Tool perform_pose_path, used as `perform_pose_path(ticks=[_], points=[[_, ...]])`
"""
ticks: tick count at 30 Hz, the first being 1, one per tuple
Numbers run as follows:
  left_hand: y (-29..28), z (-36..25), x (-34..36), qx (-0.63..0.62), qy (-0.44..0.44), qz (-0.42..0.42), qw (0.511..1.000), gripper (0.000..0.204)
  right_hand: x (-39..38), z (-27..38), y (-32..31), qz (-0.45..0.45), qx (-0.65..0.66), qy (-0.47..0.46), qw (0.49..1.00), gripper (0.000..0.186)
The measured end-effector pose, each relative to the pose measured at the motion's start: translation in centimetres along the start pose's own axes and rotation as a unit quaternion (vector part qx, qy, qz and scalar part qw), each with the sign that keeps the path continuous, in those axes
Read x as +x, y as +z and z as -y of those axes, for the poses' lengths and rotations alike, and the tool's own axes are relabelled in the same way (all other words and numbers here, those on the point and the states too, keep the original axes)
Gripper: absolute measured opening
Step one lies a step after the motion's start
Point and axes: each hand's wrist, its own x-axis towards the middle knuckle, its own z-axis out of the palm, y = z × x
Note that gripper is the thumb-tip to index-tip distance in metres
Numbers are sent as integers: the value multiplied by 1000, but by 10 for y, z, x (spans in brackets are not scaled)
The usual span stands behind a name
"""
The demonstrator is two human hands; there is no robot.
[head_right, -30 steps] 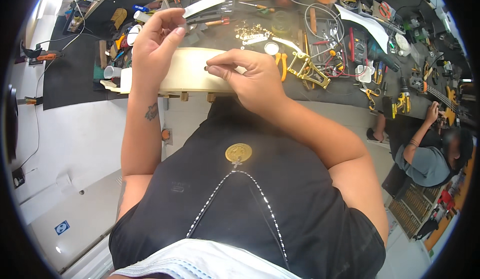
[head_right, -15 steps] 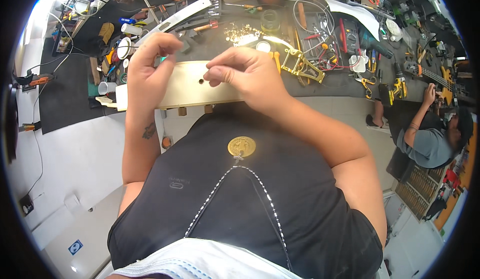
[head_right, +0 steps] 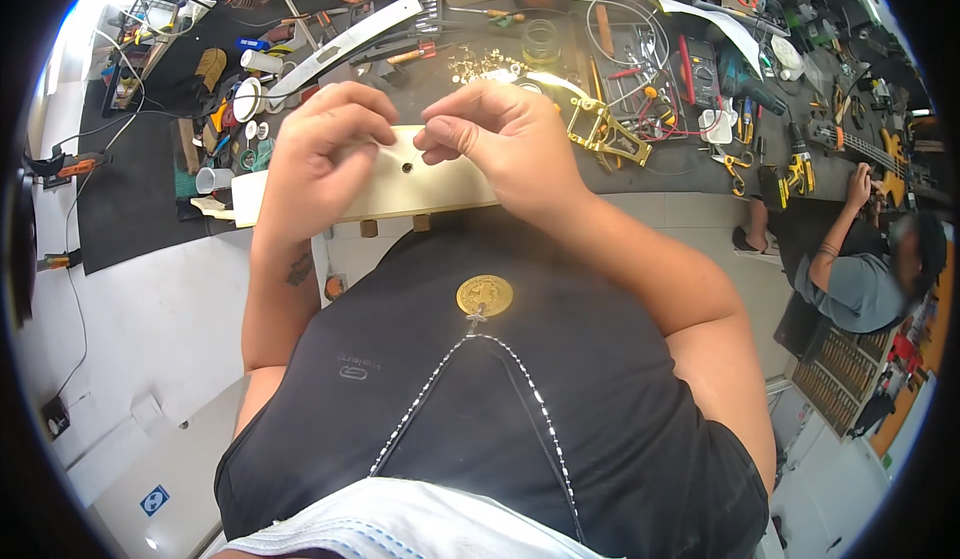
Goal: The person works on the electronics of a white hollow-body electric guitar in a workshop. They manipulate wires and components inside the guitar's f-hole, then remove the backplate to access the internal cavity. The person uses a soldering iron to work on the wiring and handles small metal parts and screws.
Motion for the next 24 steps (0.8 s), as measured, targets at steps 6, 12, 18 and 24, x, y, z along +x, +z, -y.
perform_pose_path(ticks=[6, 12, 18, 24], points=[[-1, -11, 5, 54, 56, 90, 993, 10, -9, 4, 7, 11, -92, -132, 987, 19], [1, -5, 3, 34, 44, 81, 995, 7, -2, -5, 1, 2, -26, -95, 995, 24], [6, -7, 5, 20, 39, 43, 998, 8, -11, -12, -2, 62, -52, -80, 993, 20], [5, -9, 5, 5, 76, 42, 996, 10, -13, -12, 0, 79, -268, -86, 956, 17]])
